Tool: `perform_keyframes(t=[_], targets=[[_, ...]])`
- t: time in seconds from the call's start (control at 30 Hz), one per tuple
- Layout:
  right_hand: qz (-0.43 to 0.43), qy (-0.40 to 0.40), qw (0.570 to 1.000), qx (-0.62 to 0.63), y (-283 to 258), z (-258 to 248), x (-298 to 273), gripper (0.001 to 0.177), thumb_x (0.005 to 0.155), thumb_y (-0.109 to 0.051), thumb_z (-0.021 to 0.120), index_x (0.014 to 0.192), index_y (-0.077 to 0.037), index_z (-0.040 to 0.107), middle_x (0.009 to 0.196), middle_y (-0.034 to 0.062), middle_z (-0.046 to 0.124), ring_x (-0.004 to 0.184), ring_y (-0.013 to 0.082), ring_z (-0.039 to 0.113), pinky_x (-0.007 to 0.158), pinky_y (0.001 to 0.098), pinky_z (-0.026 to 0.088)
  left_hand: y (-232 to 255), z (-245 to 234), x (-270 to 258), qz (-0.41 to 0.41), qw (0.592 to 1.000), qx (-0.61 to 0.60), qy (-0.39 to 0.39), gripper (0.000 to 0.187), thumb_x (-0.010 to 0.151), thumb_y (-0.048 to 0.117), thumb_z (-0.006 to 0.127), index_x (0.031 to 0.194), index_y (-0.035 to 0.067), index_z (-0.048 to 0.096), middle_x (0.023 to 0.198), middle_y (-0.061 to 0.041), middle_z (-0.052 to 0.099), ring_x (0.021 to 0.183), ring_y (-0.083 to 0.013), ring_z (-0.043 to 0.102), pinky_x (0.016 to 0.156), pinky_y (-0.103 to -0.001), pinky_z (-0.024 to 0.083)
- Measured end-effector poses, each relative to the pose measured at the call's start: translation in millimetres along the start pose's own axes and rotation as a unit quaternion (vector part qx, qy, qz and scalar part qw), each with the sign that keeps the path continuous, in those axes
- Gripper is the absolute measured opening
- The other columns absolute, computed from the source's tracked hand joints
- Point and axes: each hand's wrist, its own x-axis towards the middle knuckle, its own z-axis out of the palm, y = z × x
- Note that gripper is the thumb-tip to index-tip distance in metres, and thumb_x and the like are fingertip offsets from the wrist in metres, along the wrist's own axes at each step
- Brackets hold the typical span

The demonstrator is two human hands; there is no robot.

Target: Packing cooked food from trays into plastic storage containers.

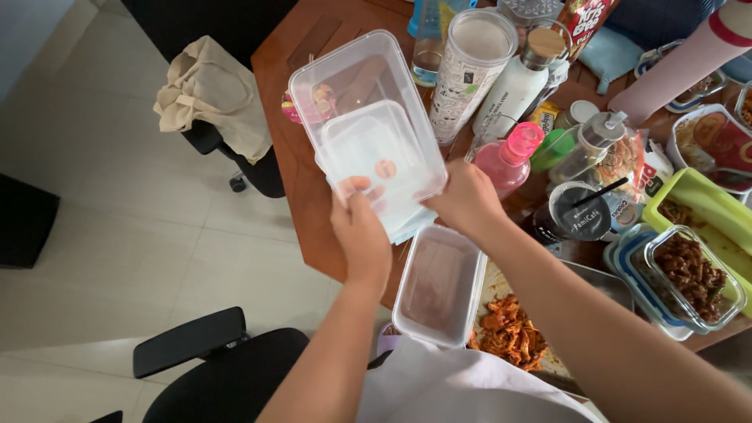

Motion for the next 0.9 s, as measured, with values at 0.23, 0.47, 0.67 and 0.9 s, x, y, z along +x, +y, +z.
perform_keyframes(t=[0.23,0.47,0.67,0.9], targets=[[-0.074,0.063,0.993,0.063,-36,-2,-26,0.056,0.067,-0.024,0.088,0.112,-0.002,0.063,0.100,0.0154,0.072,0.093,0.0320,0.069,0.078,0.0482,0.056,-4,16,5,0.025,0.999,-0.022,-0.021,0.026,0.103,0.017,0.039,0.109,0.000,0.059,0.107,-0.011,0.062,0.101,-0.0224,0.066,0.087,-0.036,0.053],[-0.151,0.213,0.965,-0.039,-26,-14,-20,0.068,0.063,-0.019,0.095,0.117,-0.001,0.056,0.103,0.0180,0.061,0.099,0.0356,0.058,0.086,0.0460,0.049,-3,12,19,-0.057,0.996,-0.067,0.019,0.027,0.100,0.022,0.041,0.108,0.003,0.059,0.106,-0.008,0.059,0.097,-0.0233,0.067,0.081,-0.037,0.055],[-0.092,0.125,0.987,0.040,-36,-39,-17,0.040,0.071,-0.014,0.089,0.101,-0.001,0.065,0.083,0.0065,0.068,0.076,0.0198,0.065,0.071,0.0341,0.055,2,11,21,-0.100,0.993,-0.044,0.055,0.027,0.095,0.019,0.042,0.108,0.006,0.061,0.104,-0.005,0.057,0.092,-0.0225,0.064,0.076,-0.036,0.054],[-0.135,0.116,0.984,0.014,-40,-51,-23,0.033,0.069,-0.018,0.089,0.089,-0.001,0.068,0.080,0.0048,0.070,0.074,0.0168,0.068,0.070,0.0327,0.055,21,22,14,-0.027,0.998,0.010,0.056,0.022,0.098,0.019,0.047,0.107,0.005,0.061,0.104,-0.006,0.060,0.087,-0.0189,0.061,0.076,-0.032,0.051]])
